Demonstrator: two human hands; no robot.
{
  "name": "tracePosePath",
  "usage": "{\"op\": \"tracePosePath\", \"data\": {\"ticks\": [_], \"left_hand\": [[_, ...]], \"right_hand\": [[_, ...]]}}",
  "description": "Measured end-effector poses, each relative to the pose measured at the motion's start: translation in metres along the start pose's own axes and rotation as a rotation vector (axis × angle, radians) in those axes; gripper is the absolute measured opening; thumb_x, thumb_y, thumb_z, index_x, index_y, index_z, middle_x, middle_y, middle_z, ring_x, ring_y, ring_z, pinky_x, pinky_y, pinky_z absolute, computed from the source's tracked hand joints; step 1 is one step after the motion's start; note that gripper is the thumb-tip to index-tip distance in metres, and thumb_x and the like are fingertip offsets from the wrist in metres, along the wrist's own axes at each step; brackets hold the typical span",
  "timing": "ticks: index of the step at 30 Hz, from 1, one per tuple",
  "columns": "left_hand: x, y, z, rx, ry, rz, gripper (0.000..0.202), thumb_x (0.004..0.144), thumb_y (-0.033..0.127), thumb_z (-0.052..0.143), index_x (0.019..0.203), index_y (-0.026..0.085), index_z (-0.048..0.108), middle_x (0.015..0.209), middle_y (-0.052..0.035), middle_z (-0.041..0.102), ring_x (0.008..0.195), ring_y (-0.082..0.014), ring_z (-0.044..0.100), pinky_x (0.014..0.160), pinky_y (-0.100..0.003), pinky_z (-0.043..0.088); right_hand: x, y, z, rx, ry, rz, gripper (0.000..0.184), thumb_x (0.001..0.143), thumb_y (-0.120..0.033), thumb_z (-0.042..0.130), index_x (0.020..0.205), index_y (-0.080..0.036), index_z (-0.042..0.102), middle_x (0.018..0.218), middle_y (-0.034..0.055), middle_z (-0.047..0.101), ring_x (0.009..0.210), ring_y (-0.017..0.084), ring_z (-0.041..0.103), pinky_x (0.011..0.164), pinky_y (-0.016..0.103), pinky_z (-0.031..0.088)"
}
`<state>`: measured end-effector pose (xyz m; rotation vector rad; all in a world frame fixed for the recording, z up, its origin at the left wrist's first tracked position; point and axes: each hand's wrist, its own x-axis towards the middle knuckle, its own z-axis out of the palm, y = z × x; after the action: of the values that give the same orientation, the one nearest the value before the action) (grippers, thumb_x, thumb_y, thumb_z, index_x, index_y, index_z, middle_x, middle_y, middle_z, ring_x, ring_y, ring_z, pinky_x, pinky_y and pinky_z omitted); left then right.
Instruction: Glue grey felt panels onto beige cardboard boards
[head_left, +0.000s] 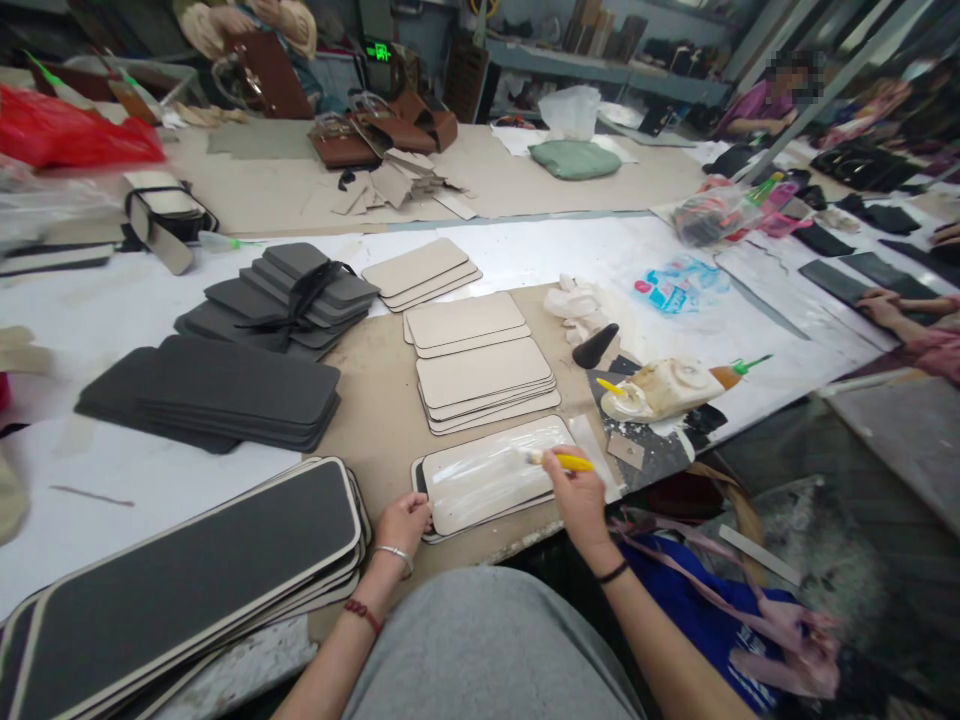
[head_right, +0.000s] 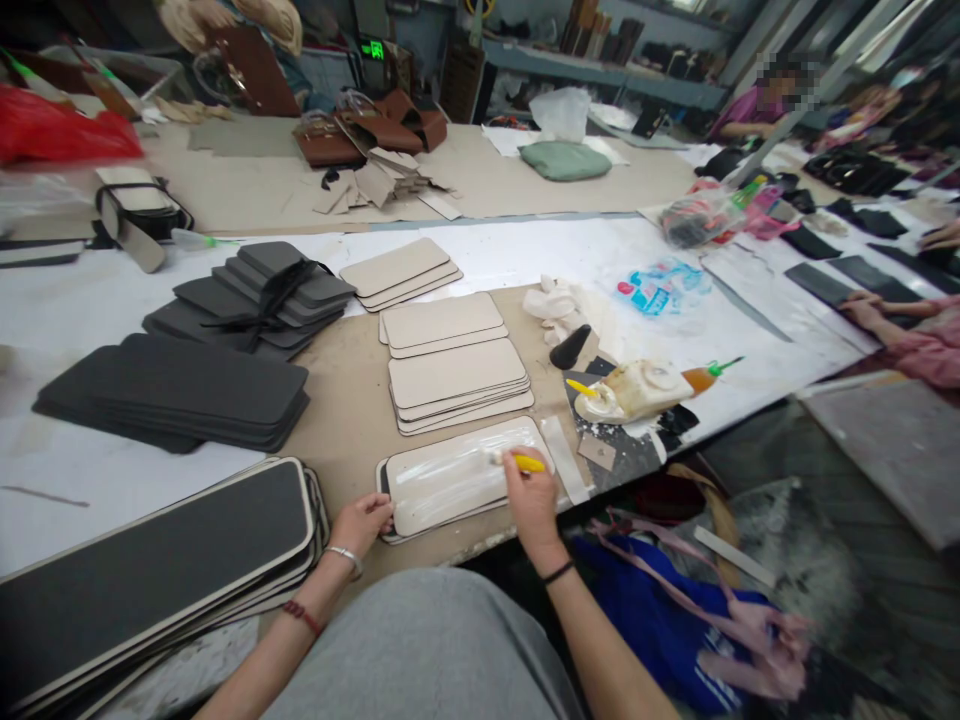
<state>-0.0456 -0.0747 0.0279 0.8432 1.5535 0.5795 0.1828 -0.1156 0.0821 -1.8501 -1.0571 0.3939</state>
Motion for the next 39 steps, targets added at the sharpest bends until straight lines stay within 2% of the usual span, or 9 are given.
{"op": "tracePosePath", "data": {"ticks": [3, 6, 12, 14, 19, 21, 25, 30, 39], "left_hand": [[0.000, 0.001, -0.001, 0.011, -0.015, 0.004, 0.017, 0.044, 0.031, 0.061, 0.050, 0.016, 0.054, 0.040, 0.0041, 0.050, 0.042, -0.0111, 0.049, 0.046, -0.024, 0.042], [0.001, 0.000, 0.000, 0.020, -0.010, -0.001, 0.020, 0.044, 0.033, 0.060, 0.052, 0.016, 0.055, 0.042, 0.0040, 0.051, 0.043, -0.0110, 0.049, 0.047, -0.025, 0.043], [0.000, 0.000, 0.000, 0.026, 0.002, -0.010, 0.022, 0.043, 0.034, 0.062, 0.053, 0.016, 0.054, 0.041, 0.0043, 0.050, 0.043, -0.0120, 0.050, 0.047, -0.025, 0.043], [-0.001, 0.001, 0.000, 0.024, -0.006, -0.006, 0.021, 0.043, 0.034, 0.062, 0.052, 0.016, 0.054, 0.041, 0.0044, 0.049, 0.044, -0.0120, 0.051, 0.047, -0.025, 0.043], [0.000, 0.002, 0.000, 0.030, 0.001, -0.019, 0.019, 0.043, 0.031, 0.062, 0.052, 0.016, 0.055, 0.041, 0.0038, 0.051, 0.043, -0.0113, 0.051, 0.047, -0.025, 0.044], [0.000, 0.002, 0.001, 0.028, 0.010, -0.023, 0.018, 0.043, 0.030, 0.062, 0.053, 0.016, 0.055, 0.041, 0.0037, 0.052, 0.043, -0.0116, 0.051, 0.047, -0.025, 0.045], [0.000, 0.002, 0.002, 0.020, 0.019, -0.014, 0.017, 0.043, 0.028, 0.063, 0.052, 0.016, 0.055, 0.040, 0.0038, 0.052, 0.042, -0.0114, 0.051, 0.045, -0.024, 0.044], [-0.002, 0.002, 0.002, 0.017, 0.018, -0.007, 0.016, 0.044, 0.028, 0.062, 0.051, 0.015, 0.056, 0.039, 0.0035, 0.052, 0.042, -0.0112, 0.050, 0.045, -0.023, 0.043], [-0.002, 0.001, 0.002, 0.023, 0.009, 0.008, 0.012, 0.048, 0.024, 0.061, 0.052, 0.015, 0.055, 0.043, 0.0044, 0.052, 0.042, -0.0105, 0.050, 0.046, -0.022, 0.042]], "right_hand": [[-0.034, -0.023, 0.048, 0.218, -0.273, 0.033, 0.023, 0.079, -0.040, 0.052, 0.078, -0.018, 0.060, 0.075, 0.0033, 0.062, 0.069, 0.016, 0.058, 0.063, 0.026, 0.046], [-0.032, -0.018, 0.061, 0.193, -0.291, -0.008, 0.020, 0.079, -0.037, 0.053, 0.076, -0.019, 0.061, 0.077, 0.0036, 0.062, 0.074, 0.016, 0.058, 0.071, 0.027, 0.046], [0.017, 0.020, -0.014, -0.079, 0.119, -0.016, 0.025, 0.078, -0.041, 0.053, 0.078, -0.017, 0.060, 0.081, 0.0069, 0.061, 0.079, 0.020, 0.056, 0.078, 0.034, 0.043], [0.009, 0.012, -0.019, -0.054, 0.103, -0.025, 0.024, 0.078, -0.040, 0.054, 0.078, -0.017, 0.060, 0.080, 0.0066, 0.061, 0.078, 0.019, 0.056, 0.077, 0.033, 0.044], [-0.030, -0.006, 0.013, 0.131, -0.253, -0.036, 0.022, 0.081, -0.038, 0.052, 0.076, -0.019, 0.061, 0.077, 0.0044, 0.062, 0.073, 0.017, 0.057, 0.070, 0.028, 0.046], [-0.025, 0.008, 0.008, 0.068, -0.192, -0.034, 0.023, 0.080, -0.039, 0.051, 0.075, -0.018, 0.061, 0.077, 0.0051, 0.062, 0.075, 0.017, 0.058, 0.072, 0.030, 0.046], [0.011, 0.052, -0.046, -0.168, 0.104, 0.010, 0.031, 0.078, -0.046, 0.050, 0.078, -0.017, 0.061, 0.082, 0.0081, 0.064, 0.079, 0.021, 0.058, 0.077, 0.035, 0.044], [0.019, 0.061, -0.080, -0.276, 0.113, -0.117, 0.030, 0.081, -0.045, 0.049, 0.077, -0.018, 0.061, 0.081, 0.0075, 0.063, 0.080, 0.021, 0.058, 0.079, 0.035, 0.044], [-0.048, -0.004, -0.003, 0.036, -0.279, -0.112, 0.019, 0.084, -0.034, 0.049, 0.078, -0.019, 0.059, 0.078, 0.0056, 0.061, 0.076, 0.017, 0.057, 0.072, 0.030, 0.046]]}}
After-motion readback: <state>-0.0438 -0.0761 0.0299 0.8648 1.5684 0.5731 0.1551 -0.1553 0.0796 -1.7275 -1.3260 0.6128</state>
